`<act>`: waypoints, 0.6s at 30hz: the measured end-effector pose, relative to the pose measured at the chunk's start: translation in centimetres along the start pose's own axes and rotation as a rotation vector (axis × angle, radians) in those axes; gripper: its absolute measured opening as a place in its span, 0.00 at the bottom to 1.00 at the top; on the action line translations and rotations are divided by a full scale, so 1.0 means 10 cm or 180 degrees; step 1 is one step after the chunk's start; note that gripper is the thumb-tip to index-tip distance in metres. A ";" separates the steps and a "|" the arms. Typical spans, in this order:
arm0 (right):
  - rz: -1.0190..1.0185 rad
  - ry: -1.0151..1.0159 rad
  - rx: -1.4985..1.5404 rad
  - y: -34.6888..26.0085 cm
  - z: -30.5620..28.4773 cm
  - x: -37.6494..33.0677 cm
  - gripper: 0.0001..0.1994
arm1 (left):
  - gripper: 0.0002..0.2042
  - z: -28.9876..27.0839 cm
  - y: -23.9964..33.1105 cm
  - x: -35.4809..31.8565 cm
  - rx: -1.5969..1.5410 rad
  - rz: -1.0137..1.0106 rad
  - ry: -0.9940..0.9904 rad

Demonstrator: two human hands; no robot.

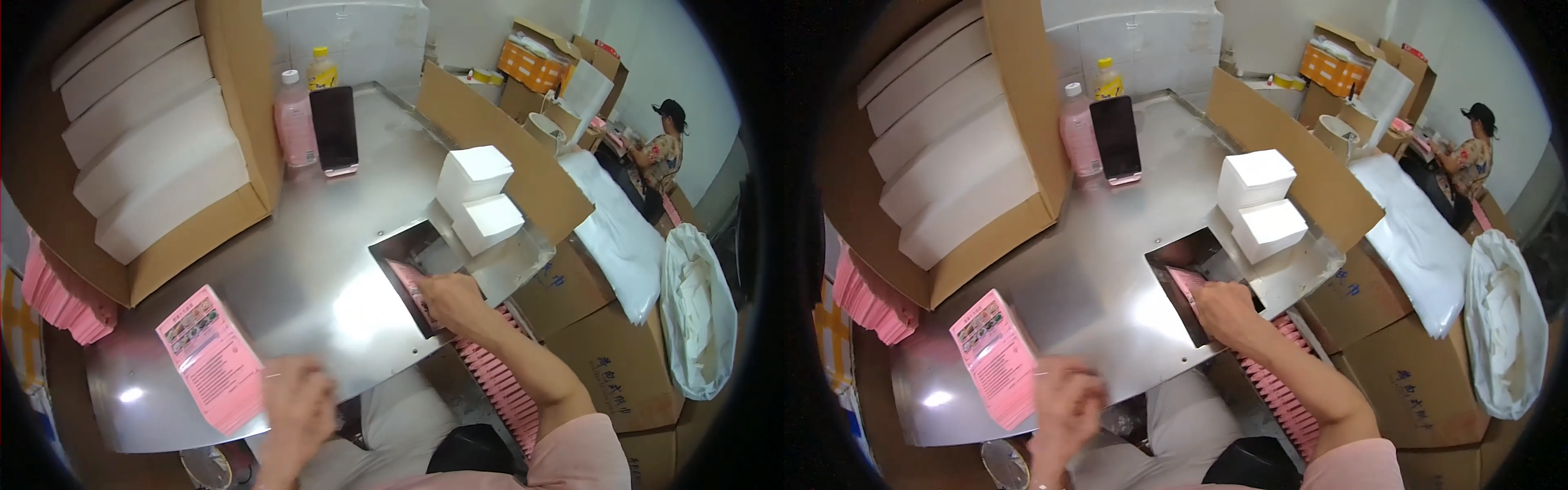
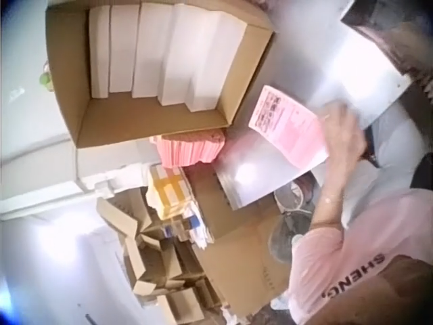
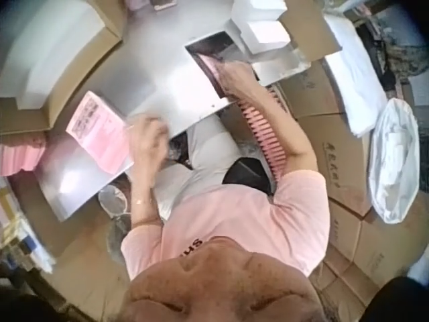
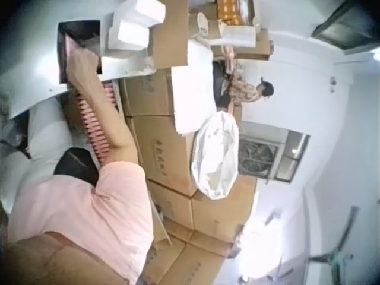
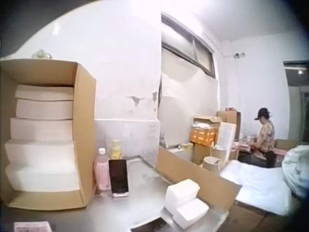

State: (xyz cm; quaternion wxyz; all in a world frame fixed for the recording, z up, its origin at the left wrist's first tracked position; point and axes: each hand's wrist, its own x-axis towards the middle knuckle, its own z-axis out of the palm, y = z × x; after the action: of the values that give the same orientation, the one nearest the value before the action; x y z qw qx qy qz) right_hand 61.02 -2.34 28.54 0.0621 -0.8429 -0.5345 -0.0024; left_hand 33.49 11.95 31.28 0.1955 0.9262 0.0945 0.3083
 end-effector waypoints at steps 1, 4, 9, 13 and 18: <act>-0.0026 0.0984 -0.0053 0.05 -0.13 -0.07 0.11 | 0.09 -0.12 -0.13 -0.05 0.0206 -0.0051 0.0269; 0.0199 0.2233 -0.0583 0.22 -0.51 0.04 0.11 | 0.10 -0.57 -0.35 -0.23 0.0701 -0.0919 0.0988; 0.0747 0.2320 -0.0842 0.68 -0.24 0.02 0.07 | 0.06 -0.65 -0.73 -0.28 0.1411 -0.1674 -0.0265; 0.0765 0.2284 -0.0520 0.77 -0.32 0.08 0.04 | 0.05 -0.66 -0.77 -0.25 0.1369 -0.1406 -0.0236; 0.0624 0.2535 -0.0212 0.77 -0.38 0.01 0.12 | 0.11 0.16 -0.23 0.09 0.0289 -0.0258 0.0293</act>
State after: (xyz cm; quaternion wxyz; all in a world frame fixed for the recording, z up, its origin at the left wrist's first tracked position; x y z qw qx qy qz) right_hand 68.22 -5.89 31.53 0.2368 -0.8245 -0.3855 -0.3398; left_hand 35.03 13.77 29.65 0.1611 0.9143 0.1547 0.3377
